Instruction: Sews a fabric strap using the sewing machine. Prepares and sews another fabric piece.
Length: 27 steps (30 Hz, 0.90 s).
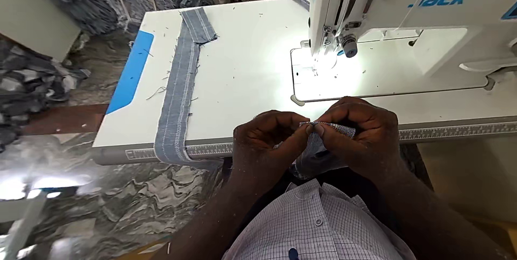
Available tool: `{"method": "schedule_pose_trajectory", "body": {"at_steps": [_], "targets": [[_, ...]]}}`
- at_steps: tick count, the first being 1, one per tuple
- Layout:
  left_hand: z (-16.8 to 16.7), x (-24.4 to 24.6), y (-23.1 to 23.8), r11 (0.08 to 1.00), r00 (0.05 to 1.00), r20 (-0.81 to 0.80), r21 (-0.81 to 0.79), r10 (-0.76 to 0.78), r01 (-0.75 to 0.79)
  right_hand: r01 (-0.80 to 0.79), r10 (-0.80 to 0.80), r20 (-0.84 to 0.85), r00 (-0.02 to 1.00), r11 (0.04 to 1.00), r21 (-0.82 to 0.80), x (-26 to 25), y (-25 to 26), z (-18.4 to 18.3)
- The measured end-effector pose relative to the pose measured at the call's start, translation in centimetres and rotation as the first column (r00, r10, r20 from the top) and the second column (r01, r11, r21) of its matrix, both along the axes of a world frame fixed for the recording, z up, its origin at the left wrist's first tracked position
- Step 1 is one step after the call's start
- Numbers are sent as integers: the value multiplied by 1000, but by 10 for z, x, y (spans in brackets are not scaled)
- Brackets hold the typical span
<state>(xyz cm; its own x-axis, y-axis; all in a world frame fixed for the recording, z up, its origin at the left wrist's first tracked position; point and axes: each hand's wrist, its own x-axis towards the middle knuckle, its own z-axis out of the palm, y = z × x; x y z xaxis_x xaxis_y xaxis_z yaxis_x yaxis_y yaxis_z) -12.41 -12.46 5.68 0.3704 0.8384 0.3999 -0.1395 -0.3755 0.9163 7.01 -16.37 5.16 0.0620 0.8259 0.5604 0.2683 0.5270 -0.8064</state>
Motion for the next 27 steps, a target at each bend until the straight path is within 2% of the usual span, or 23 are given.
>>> {"method": "schedule_pose_trajectory", "body": {"at_steps": [2, 3, 5, 6, 8, 11, 13, 15, 18, 20, 24, 27], "targets": [[-2, 4, -2, 997, 998, 21, 34, 65, -66, 13, -13, -9, 1000, 1000, 16, -1, 0, -3], [-3, 6, -3, 988, 993, -9, 102, 118, -116, 14, -14, -9, 1000, 999, 35, -1, 0, -5], [-7, 10, -7, 915, 954, -150, 356, 259, -193, 21, -20, -15, 1000, 997, 72, 0, 1, -8], [-9, 11, -11, 863, 917, -242, 474, 318, -174, 48, -46, -20, 999, 996, 81, 0, 1, -9], [-10, 9, -15, 841, 895, -320, 532, 311, -102, 120, -118, -24, 993, 990, 73, 3, 2, -9], [-1, -7, 6, 948, 947, -317, 316, 61, 44, 116, -116, 10, 993, 993, 19, 8, 2, -12], [6, -14, 20, 955, 941, -326, 241, -90, 175, 48, -48, 27, 998, 999, -1, 7, 1, -12], [10, -16, 23, 935, 933, -356, 311, -50, 169, 10, -9, 55, 998, 1000, -13, 7, 2, -11], [12, -13, 20, 884, 915, -385, 460, 119, 79, 26, -24, 89, 996, 999, -21, 10, 2, -9], [10, -9, 17, 900, 927, -346, 436, 142, 25, 82, -82, 53, 995, 997, 4, 10, 1, -10], [4, -4, 14, 983, 975, -222, 177, -3, 43, 66, -66, 6, 998, 998, -21, 10, -2, -4], [8, -7, 11, 976, 977, -35, -57, -212, 210, -49, 37, -112, 993, 993, -103, 12, -7, 3]]}}
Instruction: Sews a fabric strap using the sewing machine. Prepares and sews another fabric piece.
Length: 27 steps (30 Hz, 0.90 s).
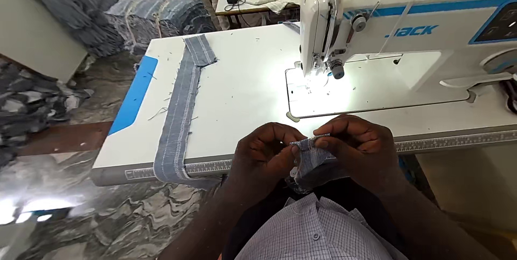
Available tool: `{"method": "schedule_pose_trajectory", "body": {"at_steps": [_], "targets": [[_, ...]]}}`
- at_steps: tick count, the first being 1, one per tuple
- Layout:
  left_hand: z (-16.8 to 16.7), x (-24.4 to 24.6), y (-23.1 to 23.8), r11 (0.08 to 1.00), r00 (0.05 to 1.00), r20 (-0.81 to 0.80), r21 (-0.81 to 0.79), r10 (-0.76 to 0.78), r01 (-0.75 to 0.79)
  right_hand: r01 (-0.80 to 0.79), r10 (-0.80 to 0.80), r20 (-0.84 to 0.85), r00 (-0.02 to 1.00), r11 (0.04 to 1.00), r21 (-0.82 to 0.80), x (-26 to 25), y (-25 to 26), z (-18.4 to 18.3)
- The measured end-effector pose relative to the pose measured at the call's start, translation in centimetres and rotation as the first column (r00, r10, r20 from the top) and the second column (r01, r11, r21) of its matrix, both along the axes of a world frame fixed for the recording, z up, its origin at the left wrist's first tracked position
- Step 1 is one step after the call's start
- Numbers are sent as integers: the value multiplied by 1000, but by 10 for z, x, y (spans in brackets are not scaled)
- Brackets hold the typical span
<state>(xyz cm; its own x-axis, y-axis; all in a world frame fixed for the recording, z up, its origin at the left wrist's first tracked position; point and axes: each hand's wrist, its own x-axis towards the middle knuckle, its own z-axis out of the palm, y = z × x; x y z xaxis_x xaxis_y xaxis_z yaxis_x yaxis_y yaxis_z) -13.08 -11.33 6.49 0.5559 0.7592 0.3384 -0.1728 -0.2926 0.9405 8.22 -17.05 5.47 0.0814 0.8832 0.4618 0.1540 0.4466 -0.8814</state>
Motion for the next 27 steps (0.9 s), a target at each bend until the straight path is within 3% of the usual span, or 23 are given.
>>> {"method": "schedule_pose_trajectory", "body": {"at_steps": [3, 6, 12, 14, 15, 16, 18, 20, 22, 23, 25, 27], "targets": [[4, -2, 1, 979, 977, 167, -137, -130, 154, -120, 97, -246, 964, 989, -82, -3, -3, 1], [10, -1, 0, 959, 968, 199, -205, -155, 196, -282, 198, -460, 866, 952, -121, -2, -5, -1], [13, 4, -6, 948, 976, 200, -283, -88, 144, -270, 119, -610, 784, 949, -161, -7, -6, -2], [11, 7, -9, 988, 991, 130, -147, -28, 47, -57, -11, -462, 887, 989, -133, -13, -7, -1], [10, 9, -13, 999, 998, 47, 26, 31, -32, 147, -151, -263, 953, 988, -35, -17, -6, -2], [9, 12, -17, 969, 994, -27, 227, 108, -99, 318, -313, -53, 948, 935, 157, -19, -4, -6], [2, 18, -23, 881, 978, -45, 446, 201, -161, 360, -461, 126, 878, 812, 459, -15, 0, -12], [-1, 19, -24, 879, 973, -28, 435, 230, -195, 221, -311, 133, 941, 863, 454, -6, 6, -14], [-2, 17, -22, 926, 982, -9, 335, 188, -174, 40, -35, -23, 999, 958, 283, 5, 13, -14], [-2, 17, -23, 947, 987, 8, 283, 158, -153, -83, 112, -158, 981, 980, 182, 9, 16, -15], [-3, 19, -27, 970, 992, 46, 209, 118, -125, -334, 323, -412, 852, 941, 46, 16, 21, -18], [-3, 22, -25, 974, 990, 67, 177, 128, -138, -427, 363, -493, 791, 904, -21, 17, 24, -19]]}}
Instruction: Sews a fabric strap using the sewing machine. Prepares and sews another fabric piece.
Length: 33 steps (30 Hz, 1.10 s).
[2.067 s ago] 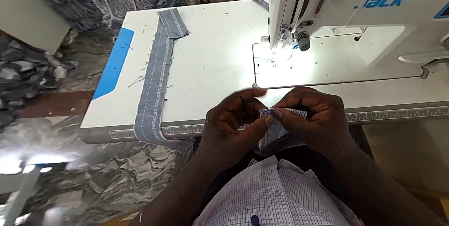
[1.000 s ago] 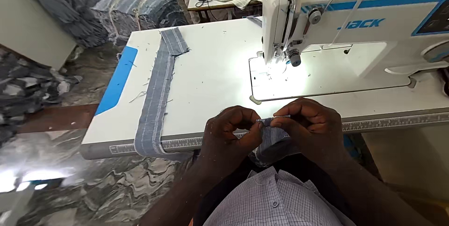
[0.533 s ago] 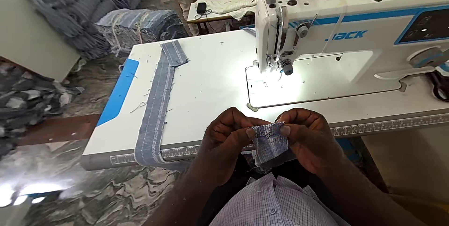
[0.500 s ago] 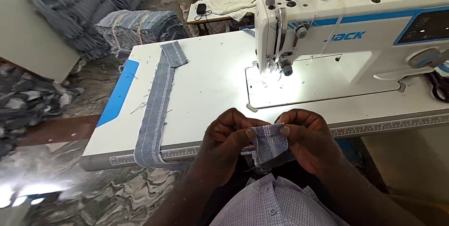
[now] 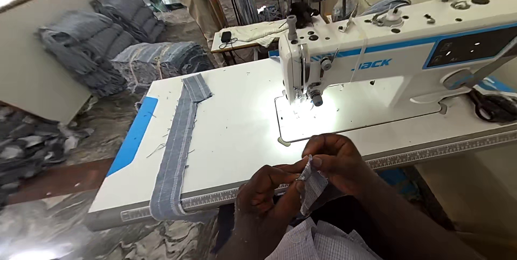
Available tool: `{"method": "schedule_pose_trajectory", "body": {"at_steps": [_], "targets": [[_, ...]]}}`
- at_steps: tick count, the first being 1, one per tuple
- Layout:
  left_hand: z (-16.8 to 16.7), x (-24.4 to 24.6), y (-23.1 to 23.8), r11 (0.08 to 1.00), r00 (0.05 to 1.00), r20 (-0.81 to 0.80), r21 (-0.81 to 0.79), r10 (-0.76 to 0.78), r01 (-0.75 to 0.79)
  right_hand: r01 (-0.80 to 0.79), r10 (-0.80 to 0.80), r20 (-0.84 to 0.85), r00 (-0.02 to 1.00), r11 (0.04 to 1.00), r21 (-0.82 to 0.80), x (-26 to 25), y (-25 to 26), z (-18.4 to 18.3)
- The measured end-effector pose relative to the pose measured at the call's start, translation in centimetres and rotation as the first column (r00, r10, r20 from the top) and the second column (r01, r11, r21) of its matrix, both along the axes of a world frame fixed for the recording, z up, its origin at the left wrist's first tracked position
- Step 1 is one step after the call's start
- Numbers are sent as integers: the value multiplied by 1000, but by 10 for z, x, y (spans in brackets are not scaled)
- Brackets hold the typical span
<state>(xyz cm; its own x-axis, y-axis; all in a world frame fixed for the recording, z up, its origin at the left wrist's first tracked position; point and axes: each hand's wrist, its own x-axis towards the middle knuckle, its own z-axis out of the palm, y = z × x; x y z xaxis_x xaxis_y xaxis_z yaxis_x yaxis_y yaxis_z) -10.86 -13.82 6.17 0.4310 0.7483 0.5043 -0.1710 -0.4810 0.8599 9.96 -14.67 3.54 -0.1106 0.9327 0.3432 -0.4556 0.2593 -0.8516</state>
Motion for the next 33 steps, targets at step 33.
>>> {"method": "schedule_pose_trajectory", "body": {"at_steps": [33], "targets": [[-4, 32, 45, 974, 928, -371, -193, 38, -117, 577, -520, 558, 646, 812, 88, -6, 6, -10]]}}
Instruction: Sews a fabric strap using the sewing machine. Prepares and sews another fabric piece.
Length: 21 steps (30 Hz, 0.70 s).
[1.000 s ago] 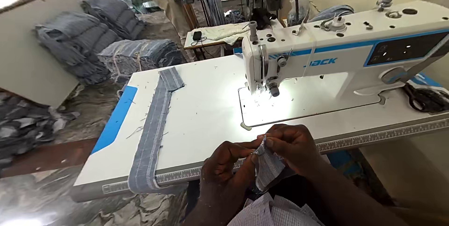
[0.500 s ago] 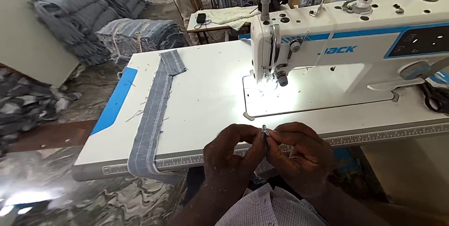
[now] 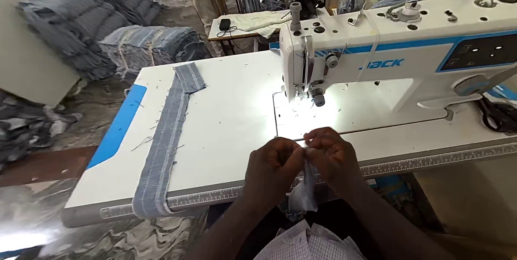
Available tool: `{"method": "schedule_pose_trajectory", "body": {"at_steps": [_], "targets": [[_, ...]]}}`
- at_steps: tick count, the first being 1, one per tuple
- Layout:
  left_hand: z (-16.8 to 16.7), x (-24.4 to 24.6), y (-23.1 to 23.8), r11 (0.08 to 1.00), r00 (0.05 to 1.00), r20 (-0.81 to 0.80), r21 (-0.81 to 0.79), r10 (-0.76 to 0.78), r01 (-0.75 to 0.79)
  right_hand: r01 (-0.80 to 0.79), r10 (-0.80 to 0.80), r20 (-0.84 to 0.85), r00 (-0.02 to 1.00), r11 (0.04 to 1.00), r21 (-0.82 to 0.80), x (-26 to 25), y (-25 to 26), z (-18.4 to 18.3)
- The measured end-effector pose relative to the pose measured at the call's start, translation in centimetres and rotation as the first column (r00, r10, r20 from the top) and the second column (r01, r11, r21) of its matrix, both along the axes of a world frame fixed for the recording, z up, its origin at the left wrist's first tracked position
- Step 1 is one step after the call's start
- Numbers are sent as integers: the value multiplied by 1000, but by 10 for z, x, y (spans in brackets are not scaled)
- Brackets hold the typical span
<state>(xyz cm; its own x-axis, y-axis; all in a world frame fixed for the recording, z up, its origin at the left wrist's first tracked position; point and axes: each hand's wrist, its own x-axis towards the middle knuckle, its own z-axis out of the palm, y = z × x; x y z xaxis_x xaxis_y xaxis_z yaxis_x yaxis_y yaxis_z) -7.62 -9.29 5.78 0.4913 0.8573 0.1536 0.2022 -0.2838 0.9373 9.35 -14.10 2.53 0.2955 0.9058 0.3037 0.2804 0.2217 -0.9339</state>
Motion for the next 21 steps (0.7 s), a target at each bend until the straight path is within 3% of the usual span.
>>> {"method": "schedule_pose_trajectory", "body": {"at_steps": [1, 3, 5, 7, 11, 13, 15, 18, 21], "targets": [[0, 3, 11, 999, 989, -141, -2, -45, 45, 7, -4, 29, 1000, 995, -95, 6, 2, 0], [-4, 16, 40, 984, 962, -235, -145, -140, 108, 62, -24, 215, 976, 983, -170, 17, 6, -2], [-18, 36, 66, 960, 967, -217, -269, -134, 73, 267, -215, 543, 812, 963, -18, 17, 10, -10], [-36, 54, 88, 962, 955, -282, -272, -96, 17, 290, -197, 675, 711, 957, -26, 8, 18, -20], [-39, 62, 109, 999, 766, -642, 42, 7, 25, 203, -70, 791, 608, 977, -70, 26, 49, -45], [-45, 48, 99, 956, 754, -642, 285, 137, 68, 21, 18, 803, 596, 999, -38, 56, 70, -47], [-53, 33, 80, 861, 809, -566, 481, 160, 166, -154, 95, 800, 593, 988, -2, 81, 86, -45], [-72, 26, 66, 769, 791, -590, 577, 159, 276, -225, 130, 786, 604, 974, 12, 88, 94, -46], [-74, 25, 74, 757, 766, -620, 579, 168, 303, -192, 99, 793, 601, 981, 24, 89, 98, -48]]}}
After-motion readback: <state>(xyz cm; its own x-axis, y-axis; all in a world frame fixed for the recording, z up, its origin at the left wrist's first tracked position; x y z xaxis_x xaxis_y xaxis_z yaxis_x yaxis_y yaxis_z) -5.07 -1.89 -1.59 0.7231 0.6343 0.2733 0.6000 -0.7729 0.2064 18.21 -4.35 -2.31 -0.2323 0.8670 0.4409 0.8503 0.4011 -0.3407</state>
